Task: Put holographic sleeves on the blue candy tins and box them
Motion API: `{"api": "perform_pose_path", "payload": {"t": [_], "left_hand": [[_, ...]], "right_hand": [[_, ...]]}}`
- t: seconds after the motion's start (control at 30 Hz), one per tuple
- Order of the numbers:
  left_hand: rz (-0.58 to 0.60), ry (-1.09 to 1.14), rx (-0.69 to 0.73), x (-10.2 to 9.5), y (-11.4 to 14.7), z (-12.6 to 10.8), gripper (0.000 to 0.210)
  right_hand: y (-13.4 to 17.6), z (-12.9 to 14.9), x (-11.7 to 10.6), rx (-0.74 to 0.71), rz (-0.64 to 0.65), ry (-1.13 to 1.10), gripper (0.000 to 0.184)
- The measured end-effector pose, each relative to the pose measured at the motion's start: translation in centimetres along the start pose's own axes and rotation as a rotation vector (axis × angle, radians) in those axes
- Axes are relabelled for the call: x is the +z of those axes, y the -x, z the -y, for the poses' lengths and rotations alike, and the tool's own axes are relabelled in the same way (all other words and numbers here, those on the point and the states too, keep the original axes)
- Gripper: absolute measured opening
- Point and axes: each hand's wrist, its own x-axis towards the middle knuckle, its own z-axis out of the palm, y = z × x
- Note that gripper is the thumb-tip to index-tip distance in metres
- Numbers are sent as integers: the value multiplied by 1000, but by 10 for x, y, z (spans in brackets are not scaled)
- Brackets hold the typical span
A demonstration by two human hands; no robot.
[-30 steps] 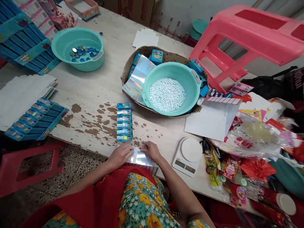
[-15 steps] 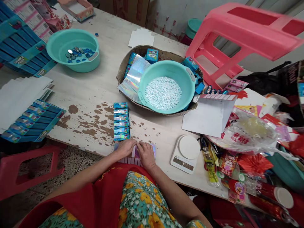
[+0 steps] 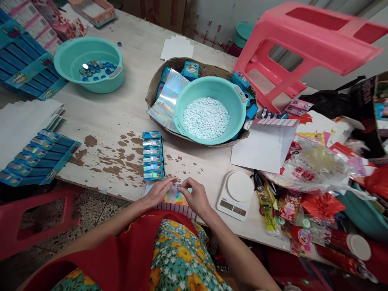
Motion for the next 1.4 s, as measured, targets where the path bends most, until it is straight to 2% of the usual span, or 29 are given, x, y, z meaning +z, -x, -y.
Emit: {"api": "perform_pose_path", "payload": {"t": [0.1, 0.17, 0.23, 0.3, 0.43, 0.53, 0.63, 0.73, 0.87, 0.97, 1.1, 1.27, 1.4], "left_hand": [[10, 270, -11, -11, 5, -21, 35], [12, 314, -94, -22, 4, -29, 27], [-30, 314, -155, -39, 0, -32, 28], [-116, 243, -158, -63, -7, -29, 27], [-280, -17, -117, -127, -34, -15, 23], [-312, -150, -71, -171, -60, -3, 18], [-317, -254, -36, -195, -82, 5, 15], [-310, -306, -42, -203, -94, 13, 14], [-290, -300, -56, -202, -101, 23, 15], [-280, -263, -60, -204, -103, 30, 15], [-247, -256, -43, -209, -104, 34, 14], [-246, -251, -22, -214, -102, 29, 15], [-210, -192, -51, -217, -104, 26, 13]], "right_hand": [[-15, 16, -6, 8, 25, -136, 20], [-28, 21, -1, 7, -4, -188, 20], [-46, 25, 14, 8, -66, -225, 21], [-70, 28, 34, 7, -146, -237, 21], [-131, 41, 77, -29, -329, -134, 19], [-176, 54, 97, -35, -369, -1, 15], [-205, 61, 108, -33, -396, 133, 12], [-216, 60, 116, -57, -429, 250, 10], [-217, 52, 126, -59, -460, 308, 10], [-219, 47, 130, -52, -476, 286, 9], [-223, 46, 126, 4, -432, 192, 10], [-226, 49, 119, 47, -410, 112, 9], [-229, 48, 122, 83, -396, 161, 8]]}}
